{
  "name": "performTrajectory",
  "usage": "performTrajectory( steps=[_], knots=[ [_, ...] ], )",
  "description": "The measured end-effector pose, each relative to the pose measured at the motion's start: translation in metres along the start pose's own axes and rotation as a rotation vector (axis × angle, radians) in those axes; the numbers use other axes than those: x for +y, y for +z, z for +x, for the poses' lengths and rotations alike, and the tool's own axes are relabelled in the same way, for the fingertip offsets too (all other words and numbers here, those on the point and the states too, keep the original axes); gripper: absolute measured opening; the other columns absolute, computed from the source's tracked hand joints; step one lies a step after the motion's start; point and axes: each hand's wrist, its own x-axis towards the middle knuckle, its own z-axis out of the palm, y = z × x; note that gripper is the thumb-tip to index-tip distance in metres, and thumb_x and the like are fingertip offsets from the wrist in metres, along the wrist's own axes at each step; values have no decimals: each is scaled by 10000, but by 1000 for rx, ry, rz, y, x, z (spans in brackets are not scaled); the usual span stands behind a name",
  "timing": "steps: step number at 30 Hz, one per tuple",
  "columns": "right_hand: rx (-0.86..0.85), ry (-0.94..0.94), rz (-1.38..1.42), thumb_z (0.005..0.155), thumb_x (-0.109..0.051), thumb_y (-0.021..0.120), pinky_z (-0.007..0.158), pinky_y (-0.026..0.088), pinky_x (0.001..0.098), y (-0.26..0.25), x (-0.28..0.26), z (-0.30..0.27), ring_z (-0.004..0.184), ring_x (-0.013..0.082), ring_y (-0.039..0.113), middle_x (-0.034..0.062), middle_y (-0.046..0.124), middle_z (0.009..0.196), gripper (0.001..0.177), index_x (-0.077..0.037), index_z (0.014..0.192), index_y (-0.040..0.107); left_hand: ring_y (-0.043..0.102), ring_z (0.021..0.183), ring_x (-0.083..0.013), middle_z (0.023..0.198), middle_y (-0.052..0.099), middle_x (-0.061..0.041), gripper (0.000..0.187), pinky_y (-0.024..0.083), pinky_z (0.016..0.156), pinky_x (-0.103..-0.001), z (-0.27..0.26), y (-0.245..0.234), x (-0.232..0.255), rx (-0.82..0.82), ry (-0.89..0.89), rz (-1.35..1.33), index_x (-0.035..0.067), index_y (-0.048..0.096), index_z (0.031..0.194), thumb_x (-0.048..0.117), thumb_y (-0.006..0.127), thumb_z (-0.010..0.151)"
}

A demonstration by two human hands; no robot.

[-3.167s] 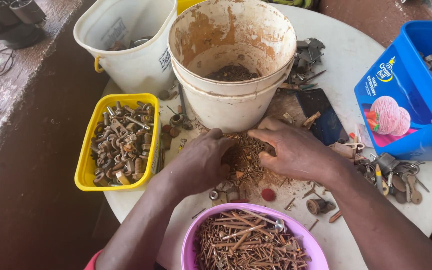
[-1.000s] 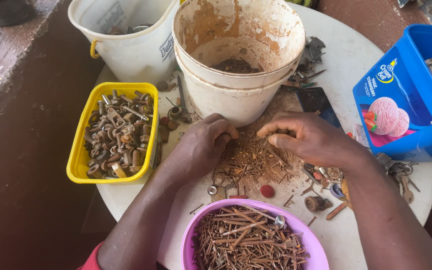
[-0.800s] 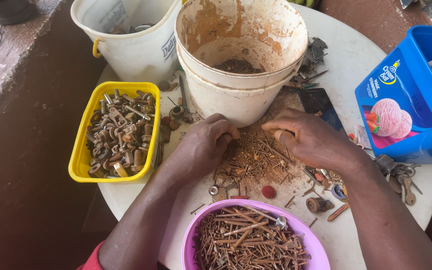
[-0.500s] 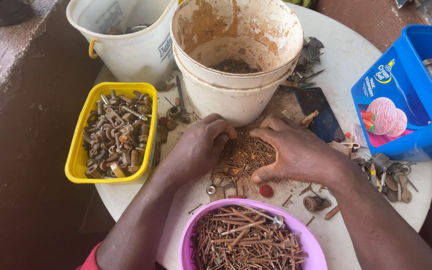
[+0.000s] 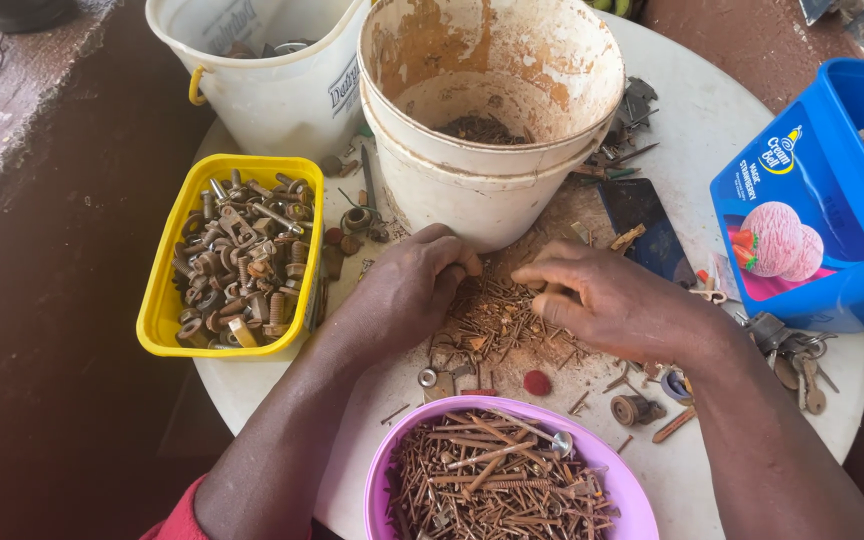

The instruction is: Sorting small metal pins and nails from a pile of debris into different containers

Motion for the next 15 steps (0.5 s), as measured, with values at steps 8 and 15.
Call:
performTrajectory(
  steps=[8, 15],
  knots=[
    [-18, 43, -219, 891, -360, 867, 937, 591, 542, 17, 2, 4, 1115, 345, 689, 124, 615, 1201, 615, -113, 1406, 639, 735, 1036, -450, 1051, 706, -188, 117, 603, 835, -534, 0, 3, -3, 7, 4, 13, 81, 709, 999, 71, 592, 1008],
    [57, -30, -192, 945, -184, 729, 818, 618, 514, 23, 20, 13, 936, 323, 752, 111, 665, 1056, 300, -138, 1240, 745, 734, 1056, -444, 1063, 707, -185, 122, 606, 849, -531, -1, 3, -3, 9, -4, 4, 91, 707, 1007, 82, 586, 1018]
  ],
)
